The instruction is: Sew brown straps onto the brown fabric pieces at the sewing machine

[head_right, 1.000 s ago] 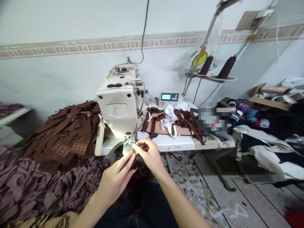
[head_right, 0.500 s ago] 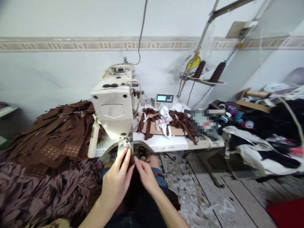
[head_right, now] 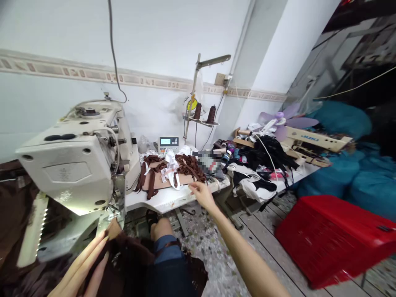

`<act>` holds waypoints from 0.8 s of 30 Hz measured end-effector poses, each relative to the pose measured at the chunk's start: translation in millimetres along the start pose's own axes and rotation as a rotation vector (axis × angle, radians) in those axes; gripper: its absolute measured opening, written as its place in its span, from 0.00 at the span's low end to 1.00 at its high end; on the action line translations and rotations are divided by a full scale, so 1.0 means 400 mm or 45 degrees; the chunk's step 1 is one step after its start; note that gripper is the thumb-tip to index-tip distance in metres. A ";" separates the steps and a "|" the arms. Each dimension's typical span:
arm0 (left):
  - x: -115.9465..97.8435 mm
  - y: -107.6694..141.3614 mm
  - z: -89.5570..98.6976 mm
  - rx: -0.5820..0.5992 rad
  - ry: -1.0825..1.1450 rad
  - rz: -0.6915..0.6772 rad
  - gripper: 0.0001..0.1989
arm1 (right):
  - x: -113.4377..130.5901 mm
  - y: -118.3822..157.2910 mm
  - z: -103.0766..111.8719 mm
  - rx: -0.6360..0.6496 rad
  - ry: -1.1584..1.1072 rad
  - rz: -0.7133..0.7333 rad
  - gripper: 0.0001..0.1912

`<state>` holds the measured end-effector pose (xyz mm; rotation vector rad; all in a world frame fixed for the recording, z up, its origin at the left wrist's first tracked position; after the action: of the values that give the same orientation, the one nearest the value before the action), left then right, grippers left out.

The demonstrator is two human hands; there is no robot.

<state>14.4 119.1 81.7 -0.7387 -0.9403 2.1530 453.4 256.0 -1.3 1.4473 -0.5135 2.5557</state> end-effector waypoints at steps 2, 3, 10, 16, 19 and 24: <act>-0.001 0.004 0.001 -0.006 0.001 0.020 0.29 | -0.010 -0.065 0.056 -0.077 0.098 -0.007 0.20; -0.001 0.006 0.000 -0.002 -0.001 0.029 0.29 | -0.010 -0.091 0.073 -0.100 0.141 -0.005 0.19; -0.005 0.013 -0.009 0.039 -0.054 0.026 0.27 | 0.044 -0.214 0.040 -0.091 0.360 0.102 0.16; -0.016 0.018 -0.002 0.072 -0.095 0.055 0.28 | 0.092 -0.286 0.006 -0.134 0.467 0.143 0.04; -0.018 0.032 -0.003 0.107 -0.131 0.069 0.29 | 0.147 -0.292 0.035 -0.251 0.410 0.212 0.12; -0.024 0.033 0.003 0.105 -0.180 0.097 0.31 | 0.269 -0.265 0.111 -0.386 0.227 0.376 0.16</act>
<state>15.0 104.3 74.3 -0.5974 -0.9020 2.3207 465.3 334.8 134.7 1.0977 -1.1005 2.6361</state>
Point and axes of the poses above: each hand's wrist, its own y-axis away from the middle knuckle, its own z-axis out of the back of the hand, x = y × z, the point moved 10 cm from there along -y, towards the middle knuckle, and after that the axes turned 1 degree about y, right-handed, at the moved point
